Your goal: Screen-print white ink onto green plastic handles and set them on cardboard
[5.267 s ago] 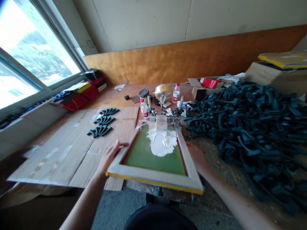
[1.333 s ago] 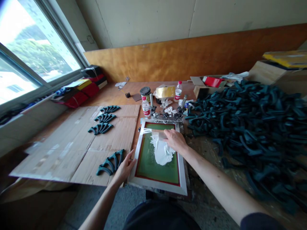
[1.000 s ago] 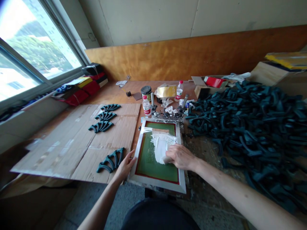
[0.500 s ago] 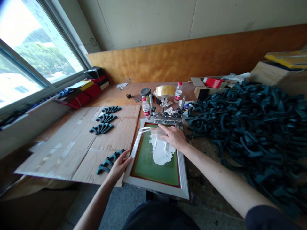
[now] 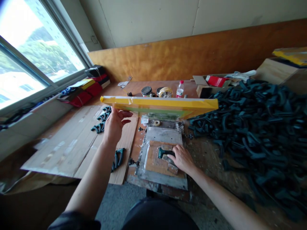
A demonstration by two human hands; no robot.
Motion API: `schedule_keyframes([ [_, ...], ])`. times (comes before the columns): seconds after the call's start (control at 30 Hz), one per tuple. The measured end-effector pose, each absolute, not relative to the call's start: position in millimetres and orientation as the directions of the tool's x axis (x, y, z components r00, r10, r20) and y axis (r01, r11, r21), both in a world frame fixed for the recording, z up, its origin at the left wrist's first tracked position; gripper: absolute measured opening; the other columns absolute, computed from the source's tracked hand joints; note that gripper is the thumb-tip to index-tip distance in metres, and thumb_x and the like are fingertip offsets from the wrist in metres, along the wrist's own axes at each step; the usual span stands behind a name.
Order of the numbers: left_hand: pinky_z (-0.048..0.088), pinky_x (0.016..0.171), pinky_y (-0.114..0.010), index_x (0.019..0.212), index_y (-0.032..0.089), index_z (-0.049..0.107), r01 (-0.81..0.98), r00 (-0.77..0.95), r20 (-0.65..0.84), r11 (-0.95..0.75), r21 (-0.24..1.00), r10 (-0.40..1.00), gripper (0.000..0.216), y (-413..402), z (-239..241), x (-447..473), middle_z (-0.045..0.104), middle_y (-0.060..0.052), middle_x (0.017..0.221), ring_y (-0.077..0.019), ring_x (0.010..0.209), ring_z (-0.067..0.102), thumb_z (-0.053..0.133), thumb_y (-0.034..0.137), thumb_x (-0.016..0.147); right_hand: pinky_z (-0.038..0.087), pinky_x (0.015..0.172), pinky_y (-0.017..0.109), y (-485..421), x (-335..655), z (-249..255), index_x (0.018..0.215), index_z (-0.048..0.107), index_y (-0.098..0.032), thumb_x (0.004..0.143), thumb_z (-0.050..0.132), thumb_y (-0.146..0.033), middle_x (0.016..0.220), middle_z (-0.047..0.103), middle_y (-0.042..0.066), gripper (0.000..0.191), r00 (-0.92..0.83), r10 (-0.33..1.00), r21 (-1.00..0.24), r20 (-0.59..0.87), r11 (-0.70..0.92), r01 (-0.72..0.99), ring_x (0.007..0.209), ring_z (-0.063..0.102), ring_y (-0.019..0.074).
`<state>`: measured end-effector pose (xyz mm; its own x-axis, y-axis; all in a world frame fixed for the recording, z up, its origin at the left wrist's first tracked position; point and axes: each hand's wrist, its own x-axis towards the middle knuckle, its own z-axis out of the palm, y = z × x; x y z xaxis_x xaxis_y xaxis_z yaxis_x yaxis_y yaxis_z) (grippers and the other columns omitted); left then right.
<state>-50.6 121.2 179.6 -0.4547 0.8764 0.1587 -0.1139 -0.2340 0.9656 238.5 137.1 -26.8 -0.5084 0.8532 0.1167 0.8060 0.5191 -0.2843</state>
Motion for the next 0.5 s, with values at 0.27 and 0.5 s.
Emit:
schedule_keyframes([
  [0.27,0.051,0.057,-0.027,0.104,0.014,0.064,-0.287,-0.041,-0.550,0.518,0.806,0.834,0.065,12,53,27,0.071,-0.016,0.100,-0.0242,0.084,0.068,0.058,0.070,0.071,0.043,0.069,0.032,86,175,3,0.083,0.049,-0.020,0.096,0.043,-0.030,0.078,0.060,0.007,0.018,-0.446,0.852,-0.315,0.274,0.518,0.795,0.078,0.059,0.0227],
  [0.5,0.046,0.049,-0.021,0.083,0.015,0.055,-0.343,-0.521,-0.502,0.369,0.864,0.690,0.051,-35,7,-27,0.067,-0.004,0.076,-0.0137,0.058,0.063,0.055,0.065,0.077,0.044,0.082,0.037,36,122,26,0.102,0.056,-0.020,0.096,0.042,-0.027,0.097,0.062,0.008,0.017,-0.732,0.516,-0.321,0.445,0.855,0.407,0.091,0.057,0.0230],
])
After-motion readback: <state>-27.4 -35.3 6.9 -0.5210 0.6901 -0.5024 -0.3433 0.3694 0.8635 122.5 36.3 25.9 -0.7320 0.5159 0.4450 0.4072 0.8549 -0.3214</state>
